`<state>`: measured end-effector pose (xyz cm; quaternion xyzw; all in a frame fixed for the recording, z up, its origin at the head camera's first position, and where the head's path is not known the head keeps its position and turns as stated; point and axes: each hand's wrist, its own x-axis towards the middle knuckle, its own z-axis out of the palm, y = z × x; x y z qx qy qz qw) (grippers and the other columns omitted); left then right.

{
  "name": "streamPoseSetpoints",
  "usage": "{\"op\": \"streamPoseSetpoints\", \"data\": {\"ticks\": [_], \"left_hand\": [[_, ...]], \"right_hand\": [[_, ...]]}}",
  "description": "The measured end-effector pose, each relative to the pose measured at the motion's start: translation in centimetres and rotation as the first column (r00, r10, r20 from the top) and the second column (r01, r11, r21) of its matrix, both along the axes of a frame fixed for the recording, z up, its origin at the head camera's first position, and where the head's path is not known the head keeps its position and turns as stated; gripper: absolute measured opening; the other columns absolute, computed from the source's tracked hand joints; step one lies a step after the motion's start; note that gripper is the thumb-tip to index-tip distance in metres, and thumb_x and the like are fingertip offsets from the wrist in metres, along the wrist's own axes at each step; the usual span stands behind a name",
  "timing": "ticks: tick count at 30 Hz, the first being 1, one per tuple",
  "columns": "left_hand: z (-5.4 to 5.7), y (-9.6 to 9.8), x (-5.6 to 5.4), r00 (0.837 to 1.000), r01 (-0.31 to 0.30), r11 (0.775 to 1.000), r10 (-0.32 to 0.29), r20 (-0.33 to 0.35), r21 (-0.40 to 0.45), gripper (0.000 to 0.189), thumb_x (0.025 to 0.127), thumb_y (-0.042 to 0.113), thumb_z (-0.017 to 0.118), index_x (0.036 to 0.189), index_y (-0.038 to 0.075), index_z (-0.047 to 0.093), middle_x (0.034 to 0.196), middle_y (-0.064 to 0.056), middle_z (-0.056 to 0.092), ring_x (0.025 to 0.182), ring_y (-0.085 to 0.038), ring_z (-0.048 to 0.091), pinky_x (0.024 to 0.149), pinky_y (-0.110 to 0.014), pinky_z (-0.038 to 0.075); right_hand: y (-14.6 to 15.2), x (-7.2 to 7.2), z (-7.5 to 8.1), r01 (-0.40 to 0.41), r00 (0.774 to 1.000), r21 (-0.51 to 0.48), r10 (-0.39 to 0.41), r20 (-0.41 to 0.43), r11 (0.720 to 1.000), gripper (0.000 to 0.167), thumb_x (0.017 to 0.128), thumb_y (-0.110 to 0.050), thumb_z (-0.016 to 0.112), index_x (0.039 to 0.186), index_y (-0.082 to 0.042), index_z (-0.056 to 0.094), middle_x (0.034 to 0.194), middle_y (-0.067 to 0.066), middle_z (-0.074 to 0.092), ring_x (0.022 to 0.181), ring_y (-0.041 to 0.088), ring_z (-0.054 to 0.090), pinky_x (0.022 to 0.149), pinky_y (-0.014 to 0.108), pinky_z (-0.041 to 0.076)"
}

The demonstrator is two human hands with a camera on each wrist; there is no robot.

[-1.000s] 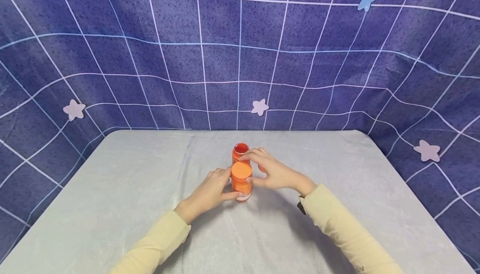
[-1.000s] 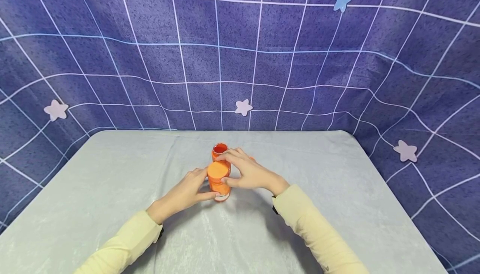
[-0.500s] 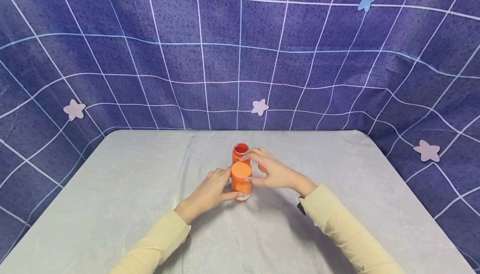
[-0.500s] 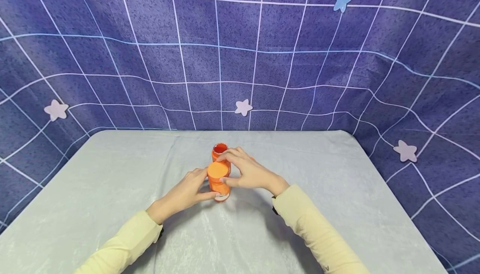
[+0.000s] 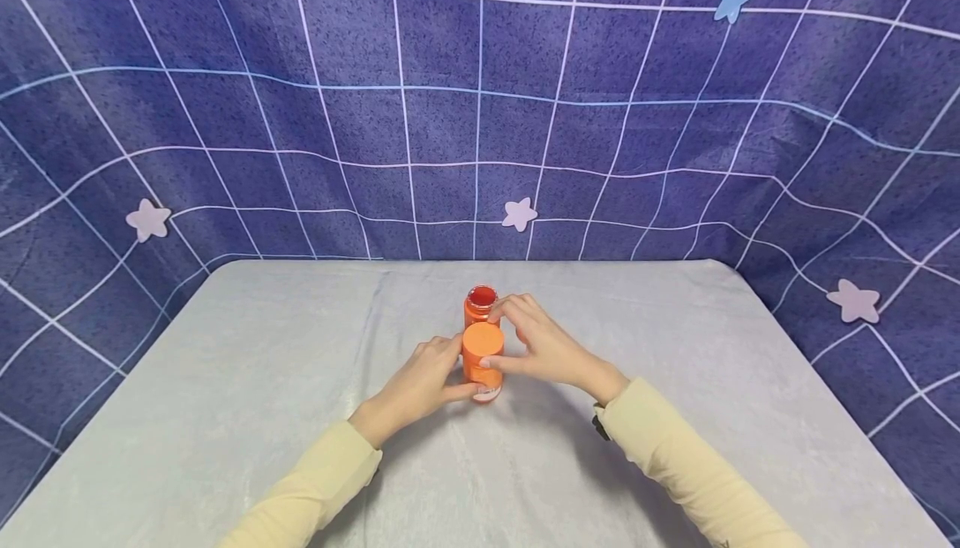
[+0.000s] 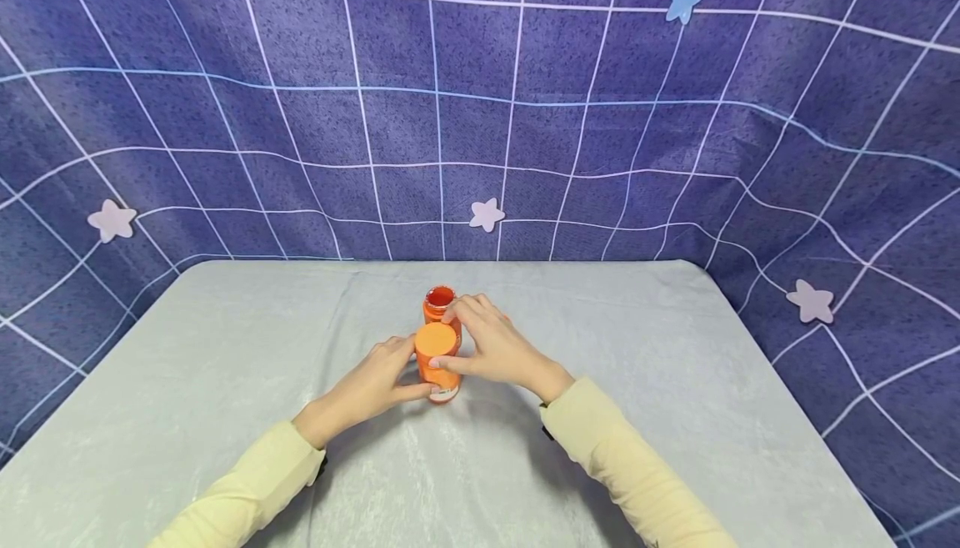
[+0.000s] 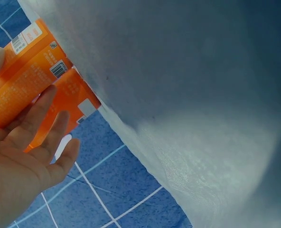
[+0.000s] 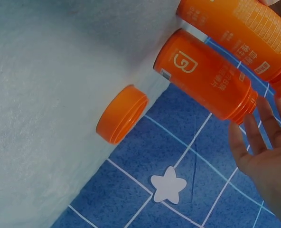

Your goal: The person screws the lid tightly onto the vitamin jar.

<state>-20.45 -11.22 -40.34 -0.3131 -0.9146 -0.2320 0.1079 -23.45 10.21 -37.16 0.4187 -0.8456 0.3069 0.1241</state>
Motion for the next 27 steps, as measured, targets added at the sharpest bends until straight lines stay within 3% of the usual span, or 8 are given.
{"op": "streamPoseSetpoints", "data": {"ticks": [10, 15, 21, 27], "left_hand": [[0.0, 0.0, 0.0, 0.999, -0.01, 1.0, 0.01, 0.032, -0.008, 0.067, 0.074, 0.042, 0.072, 0.128, 0.011, 0.047, 0.108, -0.004, 0.064, 0.098, -0.022, 0.058, 0.091, -0.043, 0.041], [0.0, 0.0, 0.0, 0.999, -0.015, 1.0, 0.016, 0.036, -0.012, 0.067, 0.075, 0.043, 0.071, 0.128, 0.01, 0.046, 0.108, -0.005, 0.064, 0.098, -0.023, 0.058, 0.092, -0.044, 0.04], [0.0, 0.0, 0.0, 0.999, -0.016, 1.0, 0.017, 0.041, -0.015, 0.069, 0.075, 0.044, 0.07, 0.13, 0.011, 0.045, 0.11, -0.004, 0.064, 0.098, -0.022, 0.058, 0.092, -0.043, 0.04], [0.0, 0.0, -0.1, 0.999, -0.014, 1.0, 0.014, 0.045, -0.011, 0.071, 0.075, 0.045, 0.07, 0.132, 0.012, 0.043, 0.112, -0.004, 0.064, 0.099, -0.022, 0.058, 0.092, -0.044, 0.04]], "right_hand": [[0.3, -0.2, 0.1, -0.039, 0.996, 0.021, 0.038, 0.081, 0.999, 0.053, 0.077, -0.042, 0.07, 0.118, -0.015, 0.052, 0.118, -0.004, 0.052, 0.102, 0.011, 0.04, 0.072, 0.025, 0.043], [0.5, -0.4, 0.5, -0.107, 0.984, 0.015, 0.104, 0.148, 0.994, 0.055, 0.079, -0.03, 0.07, 0.126, -0.011, 0.049, 0.125, -0.001, 0.049, 0.111, 0.015, 0.039, 0.076, 0.037, 0.047], [0.5, -0.6, 1.0, -0.184, 0.969, 0.016, 0.179, 0.169, 0.983, 0.054, 0.079, -0.014, 0.065, 0.129, -0.008, 0.047, 0.131, 0.006, 0.047, 0.117, 0.017, 0.036, 0.078, 0.048, 0.046], [0.6, -0.7, 1.1, -0.19, 0.971, 0.043, 0.181, 0.155, 0.981, 0.055, 0.075, -0.007, 0.062, 0.129, -0.009, 0.049, 0.131, 0.008, 0.047, 0.116, 0.017, 0.037, 0.083, 0.04, 0.042]]}}
